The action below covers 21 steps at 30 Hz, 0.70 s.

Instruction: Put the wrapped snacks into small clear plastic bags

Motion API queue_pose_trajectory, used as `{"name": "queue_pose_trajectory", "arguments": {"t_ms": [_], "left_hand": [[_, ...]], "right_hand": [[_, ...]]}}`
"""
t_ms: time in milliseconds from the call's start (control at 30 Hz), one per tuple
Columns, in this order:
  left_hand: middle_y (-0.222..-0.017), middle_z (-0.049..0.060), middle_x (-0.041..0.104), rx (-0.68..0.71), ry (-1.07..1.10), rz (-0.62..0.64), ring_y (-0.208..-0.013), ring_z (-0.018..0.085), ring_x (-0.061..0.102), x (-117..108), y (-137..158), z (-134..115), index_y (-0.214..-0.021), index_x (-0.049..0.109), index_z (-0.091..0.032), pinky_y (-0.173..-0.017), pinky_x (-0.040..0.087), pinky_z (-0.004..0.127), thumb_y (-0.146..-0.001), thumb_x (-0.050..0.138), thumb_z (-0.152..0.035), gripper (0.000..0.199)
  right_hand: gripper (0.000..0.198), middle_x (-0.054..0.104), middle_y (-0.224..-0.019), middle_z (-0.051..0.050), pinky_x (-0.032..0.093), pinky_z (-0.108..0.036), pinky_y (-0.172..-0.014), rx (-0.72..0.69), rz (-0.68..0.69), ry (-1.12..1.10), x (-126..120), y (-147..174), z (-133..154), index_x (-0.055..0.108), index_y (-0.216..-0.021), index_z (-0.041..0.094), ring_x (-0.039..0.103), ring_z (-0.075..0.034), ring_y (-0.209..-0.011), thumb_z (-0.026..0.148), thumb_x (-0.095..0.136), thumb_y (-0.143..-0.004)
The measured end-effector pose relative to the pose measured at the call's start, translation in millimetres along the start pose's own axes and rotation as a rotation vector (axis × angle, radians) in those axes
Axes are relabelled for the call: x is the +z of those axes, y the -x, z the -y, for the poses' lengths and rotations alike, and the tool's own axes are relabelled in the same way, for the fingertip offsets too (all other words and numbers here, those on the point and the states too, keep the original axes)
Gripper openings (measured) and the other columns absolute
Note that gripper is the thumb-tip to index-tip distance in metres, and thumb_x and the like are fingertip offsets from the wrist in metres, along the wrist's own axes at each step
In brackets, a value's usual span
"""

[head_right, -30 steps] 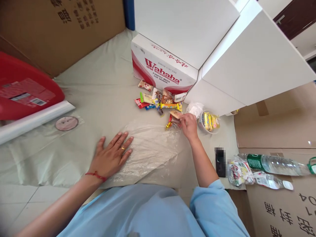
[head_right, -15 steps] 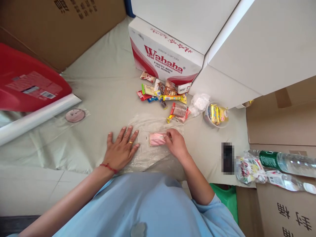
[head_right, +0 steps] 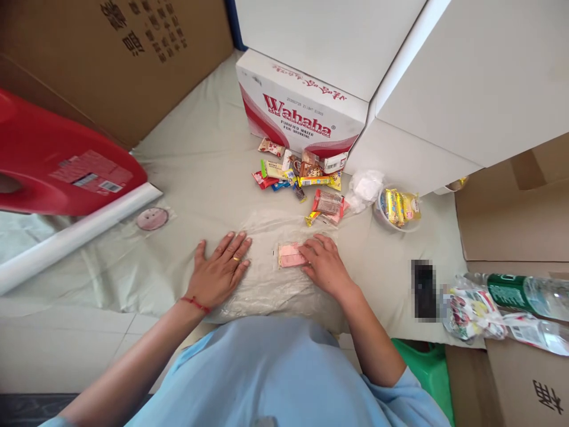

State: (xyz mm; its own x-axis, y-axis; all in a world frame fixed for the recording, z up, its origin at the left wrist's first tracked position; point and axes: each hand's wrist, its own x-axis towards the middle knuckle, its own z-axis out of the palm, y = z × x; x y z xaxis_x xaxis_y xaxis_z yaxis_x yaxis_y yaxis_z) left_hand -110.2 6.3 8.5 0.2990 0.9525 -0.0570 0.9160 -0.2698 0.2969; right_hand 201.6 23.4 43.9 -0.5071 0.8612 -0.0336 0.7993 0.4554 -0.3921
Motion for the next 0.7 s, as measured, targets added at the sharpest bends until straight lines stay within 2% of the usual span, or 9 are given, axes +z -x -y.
{"name": "queue_pose_trajectory", "arguments": {"t_ms": [100,200,333,533,700], "left_hand": [[-0.17,0.008,0.038,0.004,0.003,-0.027,-0.159,0.031,0.034,2.3,1.4,0.5,-0.164,0.038,-0.029,-0.128,-0.004,0.068,-0.108,0.027,-0.043,0.058],[-0.171,0.009,0.035,0.007,0.012,-0.054,-0.159,0.031,0.033,4.2,2.9,-0.1,-0.163,0.039,-0.03,-0.129,-0.002,0.067,-0.108,0.03,-0.045,0.058],[-0.172,0.01,0.033,0.008,0.021,-0.066,-0.159,0.031,0.033,5.5,3.9,-0.7,-0.164,0.038,-0.032,-0.128,-0.004,0.067,-0.108,0.032,-0.047,0.059],[-0.173,0.009,0.031,-0.006,0.036,-0.056,-0.159,0.032,0.033,5.4,4.0,-3.6,-0.163,0.039,-0.031,-0.128,-0.007,0.068,-0.108,0.031,-0.048,0.058],[-0.173,0.01,0.031,-0.01,0.069,-0.049,-0.161,0.033,0.03,4.8,3.3,-4.1,-0.164,0.037,-0.032,-0.127,-0.006,0.07,-0.108,0.034,-0.048,0.059]], "right_hand": [[0.053,0.061,-0.145,-0.016,0.043,-0.064,-0.118,0.023,-0.031,0.011,0.9,6.6,-0.1,0.061,-0.145,0.024,0.044,-0.037,-0.146,0.027,0.072,-0.093],[0.056,0.06,-0.148,-0.015,0.037,-0.069,-0.121,0.008,-0.02,0.037,3.8,-0.3,7.5,0.059,-0.148,0.027,0.04,-0.038,-0.15,0.031,0.073,-0.093],[0.052,0.067,-0.136,-0.014,0.032,-0.071,-0.123,0.001,0.002,0.071,6.2,-13.3,13.6,0.062,-0.143,0.029,0.044,-0.038,-0.147,0.029,0.074,-0.092],[0.04,0.069,-0.122,-0.016,0.04,-0.064,-0.118,0.041,-0.079,0.105,1.2,4.1,0.0,0.066,-0.134,0.02,0.05,-0.038,-0.136,0.032,0.067,-0.096],[0.034,0.068,-0.113,-0.015,0.048,-0.062,-0.111,0.134,-0.28,0.039,-7.4,23.3,-12.0,0.069,-0.127,0.022,0.05,-0.038,-0.132,0.033,0.065,-0.096]]}}
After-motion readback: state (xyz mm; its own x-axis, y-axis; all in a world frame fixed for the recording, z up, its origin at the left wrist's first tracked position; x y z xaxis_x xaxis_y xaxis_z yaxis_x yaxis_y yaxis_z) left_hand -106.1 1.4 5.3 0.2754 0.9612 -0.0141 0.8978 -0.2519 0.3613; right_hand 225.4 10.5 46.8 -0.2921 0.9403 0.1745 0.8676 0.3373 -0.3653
